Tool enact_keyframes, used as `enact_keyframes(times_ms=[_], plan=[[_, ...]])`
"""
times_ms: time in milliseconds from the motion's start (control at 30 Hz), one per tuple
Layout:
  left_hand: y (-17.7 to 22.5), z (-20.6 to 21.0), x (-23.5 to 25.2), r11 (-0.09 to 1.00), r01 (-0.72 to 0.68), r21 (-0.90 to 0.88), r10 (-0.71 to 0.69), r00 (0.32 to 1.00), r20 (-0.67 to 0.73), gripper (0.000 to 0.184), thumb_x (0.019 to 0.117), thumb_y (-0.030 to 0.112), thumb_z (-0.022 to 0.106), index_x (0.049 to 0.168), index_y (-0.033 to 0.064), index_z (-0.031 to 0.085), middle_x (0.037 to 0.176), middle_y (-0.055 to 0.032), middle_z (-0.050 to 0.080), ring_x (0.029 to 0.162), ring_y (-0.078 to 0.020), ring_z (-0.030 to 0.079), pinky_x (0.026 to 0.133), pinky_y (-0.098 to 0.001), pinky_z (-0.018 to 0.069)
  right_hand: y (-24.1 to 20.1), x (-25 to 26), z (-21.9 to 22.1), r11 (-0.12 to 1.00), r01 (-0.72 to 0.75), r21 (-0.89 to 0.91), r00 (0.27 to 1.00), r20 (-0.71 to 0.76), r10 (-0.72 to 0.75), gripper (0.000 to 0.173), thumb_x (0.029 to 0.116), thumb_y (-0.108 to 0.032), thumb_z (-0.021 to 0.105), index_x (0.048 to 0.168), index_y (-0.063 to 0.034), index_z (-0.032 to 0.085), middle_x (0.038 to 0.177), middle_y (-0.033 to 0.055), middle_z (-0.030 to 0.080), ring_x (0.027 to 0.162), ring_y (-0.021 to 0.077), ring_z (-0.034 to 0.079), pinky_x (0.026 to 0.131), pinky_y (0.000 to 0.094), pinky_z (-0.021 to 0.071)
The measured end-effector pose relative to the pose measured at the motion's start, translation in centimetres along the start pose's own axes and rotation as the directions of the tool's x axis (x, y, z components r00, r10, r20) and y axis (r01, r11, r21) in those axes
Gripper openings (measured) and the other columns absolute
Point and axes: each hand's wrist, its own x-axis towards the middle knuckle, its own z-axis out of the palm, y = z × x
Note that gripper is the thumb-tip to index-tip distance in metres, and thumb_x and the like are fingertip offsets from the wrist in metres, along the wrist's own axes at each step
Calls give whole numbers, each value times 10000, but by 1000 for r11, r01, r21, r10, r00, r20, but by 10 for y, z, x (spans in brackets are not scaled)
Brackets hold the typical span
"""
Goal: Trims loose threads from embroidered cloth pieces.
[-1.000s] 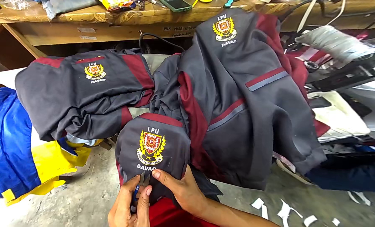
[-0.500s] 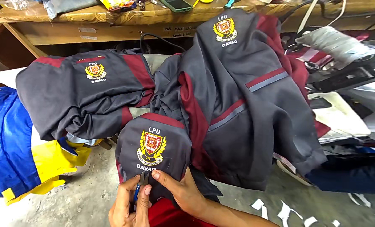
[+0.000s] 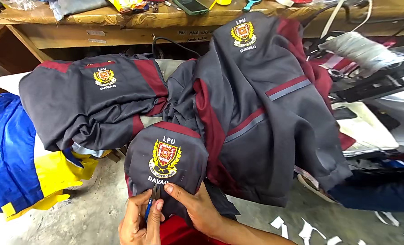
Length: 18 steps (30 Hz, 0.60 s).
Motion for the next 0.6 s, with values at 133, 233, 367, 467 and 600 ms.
enact_keyframes(times_ms=[133,233,367,467,600], plan=[[2,-2,-1,991,-29,131,29,1000,3,216,958,56,687,1132,-53,621,838,-7,708,626,-31,666,570,-187,593,3,-1,0,999,35,-1,999,0,-35,413,871,92,705,1244,20,542,1056,54,740,984,114,727,923,294,607],[4,-2,-1,993,-7,120,7,1000,2,207,959,51,682,1129,-47,616,824,-3,704,609,-35,659,556,-186,587,5,-1,0,997,67,-23,998,12,-67,422,872,87,707,1253,21,538,1072,52,737,996,114,725,929,295,606],[5,-1,-2,995,-5,104,6,1000,-4,202,954,34,680,1125,-50,613,815,-4,703,602,-39,657,546,-186,584,6,0,-1,996,84,-41,996,25,-83,433,872,81,711,1263,24,533,1081,57,734,1002,115,724,930,299,607],[5,-1,-2,992,-8,129,9,1000,-10,204,954,33,678,1121,-67,617,820,-13,705,610,-40,659,557,-190,587,6,-1,0,993,100,-58,995,18,-99,421,868,78,716,1248,26,541,1062,55,737,988,112,726,920,291,609],[4,0,-2,996,-10,92,13,999,-31,180,958,35,675,1111,-39,617,797,2,701,582,-34,650,535,-179,578,8,-3,1,992,106,-69,994,22,-105,415,869,72,720,1243,24,548,1063,52,738,987,111,726,921,289,609]])
